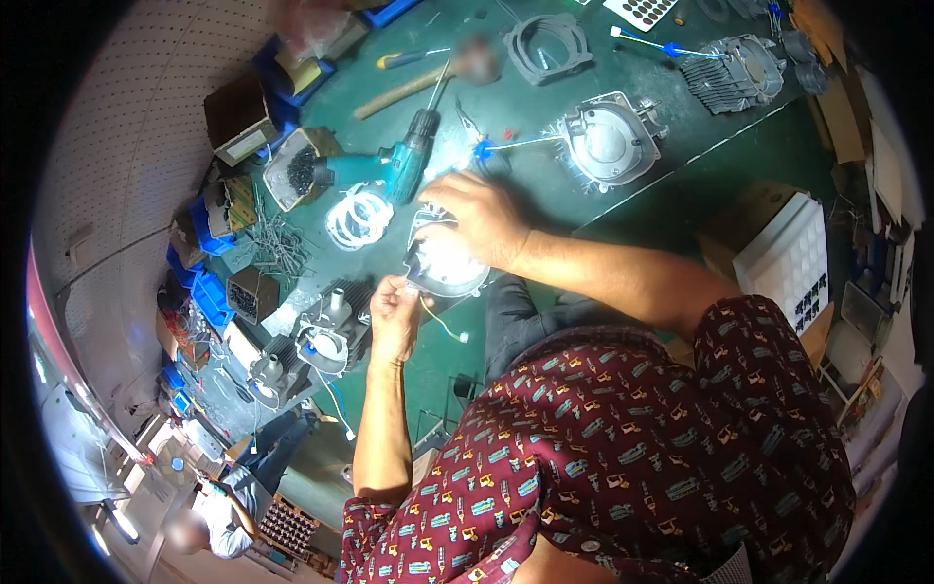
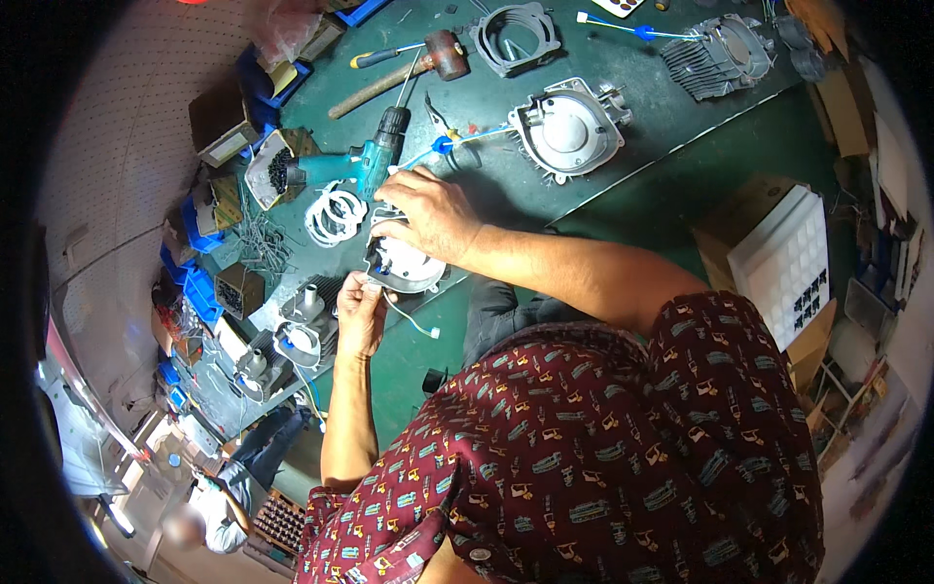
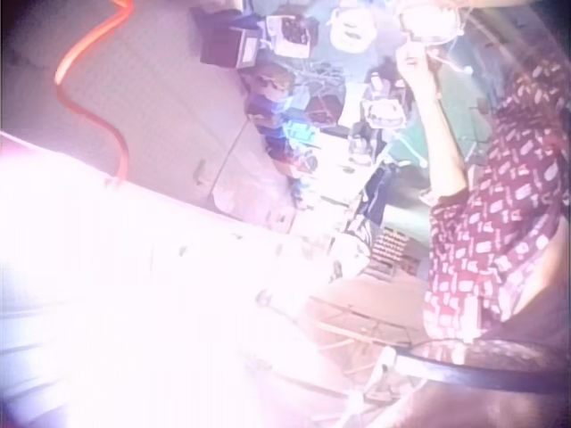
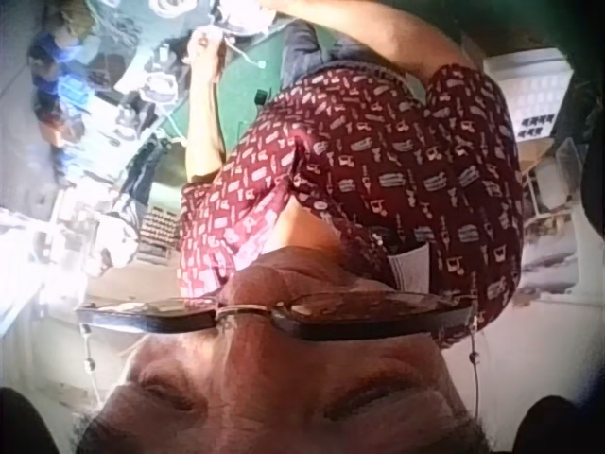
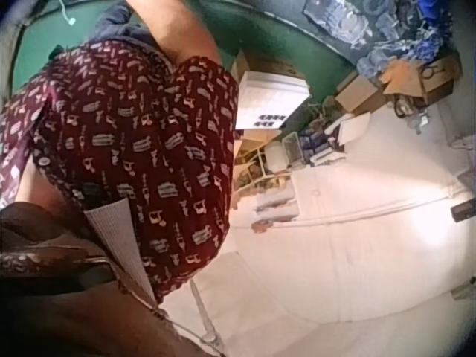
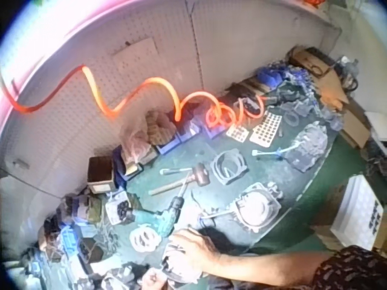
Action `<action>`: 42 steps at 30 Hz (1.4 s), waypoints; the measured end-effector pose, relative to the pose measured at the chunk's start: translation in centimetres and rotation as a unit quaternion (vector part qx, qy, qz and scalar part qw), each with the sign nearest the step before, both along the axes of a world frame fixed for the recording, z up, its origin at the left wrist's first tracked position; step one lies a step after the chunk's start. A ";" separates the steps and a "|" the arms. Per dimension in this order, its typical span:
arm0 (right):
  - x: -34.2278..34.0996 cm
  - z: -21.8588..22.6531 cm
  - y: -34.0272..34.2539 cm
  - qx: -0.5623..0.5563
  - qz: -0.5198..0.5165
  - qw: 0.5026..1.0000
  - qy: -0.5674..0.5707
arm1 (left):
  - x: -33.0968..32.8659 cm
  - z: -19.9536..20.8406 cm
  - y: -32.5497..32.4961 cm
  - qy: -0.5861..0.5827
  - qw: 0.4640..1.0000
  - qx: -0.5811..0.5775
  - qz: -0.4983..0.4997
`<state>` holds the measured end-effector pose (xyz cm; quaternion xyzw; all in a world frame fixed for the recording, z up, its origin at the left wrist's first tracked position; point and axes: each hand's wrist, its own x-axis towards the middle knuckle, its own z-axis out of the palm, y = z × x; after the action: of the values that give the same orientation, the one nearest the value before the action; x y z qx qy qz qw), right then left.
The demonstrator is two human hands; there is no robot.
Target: The person assembles small electronic components on a workbench. They connect wires to circular housings, attach black fan-like parts, and use a power drill to secure pieces. The person handles multiple units one at a time, placing finished assemblies on the table.
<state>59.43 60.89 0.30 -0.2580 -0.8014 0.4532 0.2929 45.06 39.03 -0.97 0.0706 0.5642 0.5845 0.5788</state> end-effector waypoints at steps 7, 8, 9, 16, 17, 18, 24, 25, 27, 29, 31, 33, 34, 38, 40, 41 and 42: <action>0.5 0.1 0.1 0.001 0.001 1.000 -0.001 | 2.1 -0.4 -0.1 0.333 0.942 -0.004 -0.035; 0.5 0.1 0.2 0.006 0.002 1.000 -0.001 | 2.1 -0.4 -0.3 0.366 0.929 -0.016 -0.053; 0.5 0.1 0.2 0.010 0.002 1.000 -0.001 | 2.1 -0.7 -0.5 0.392 0.918 -0.023 -0.056; -0.4 0.3 0.0 -0.003 -0.008 1.000 -0.002 | 3.1 1.7 0.8 0.312 0.945 -0.090 0.032; -0.4 0.4 0.0 0.000 -0.009 1.000 -0.001 | 2.9 1.6 0.8 0.253 0.961 -0.096 0.050; -0.4 0.4 0.0 0.003 -0.009 1.000 0.001 | 2.5 1.5 0.9 0.193 0.974 -0.102 0.068; -0.8 0.1 -0.6 0.018 0.025 1.000 0.004 | 0.7 1.8 0.4 -0.079 0.989 -0.104 0.068; -0.8 0.0 -0.6 0.018 0.024 1.000 0.000 | 0.8 1.7 0.6 -0.095 0.982 -0.132 0.093; -0.8 0.2 -0.3 0.014 0.020 1.000 -0.007 | -0.2 1.4 0.3 -0.134 0.983 -0.114 0.046; -0.8 0.1 0.2 0.015 0.024 1.000 -0.015 | 1.0 2.0 0.6 -0.048 0.991 -0.115 0.058; -0.7 -0.2 0.3 0.015 0.020 1.000 -0.003 | 2.0 2.1 1.0 0.039 0.991 -0.109 0.065; -0.6 -0.1 0.3 0.014 0.025 1.000 -0.006 | 2.9 2.6 0.9 0.150 0.982 -0.111 0.040; -0.7 -0.3 0.5 0.012 0.025 1.000 -0.004 | 3.4 3.0 1.0 0.207 0.973 -0.099 0.019; -0.7 -0.1 0.3 0.003 0.024 1.000 -0.006 | 4.4 2.1 0.8 0.543 0.825 -0.153 -0.045; -0.8 0.0 0.3 0.002 0.028 1.000 -0.011 | 4.5 2.0 0.8 0.573 0.802 -0.159 -0.063; -0.8 0.0 0.3 0.002 0.029 1.000 -0.007 | 4.5 1.9 0.8 0.587 0.790 -0.161 -0.073; -0.7 0.1 0.3 0.001 0.030 1.000 -0.002 | 4.5 1.5 0.6 0.591 0.791 -0.146 -0.067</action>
<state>58.70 61.16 0.42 -0.2347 -0.8100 0.4602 0.2776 49.53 39.63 0.54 0.3540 0.8689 0.2993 0.1737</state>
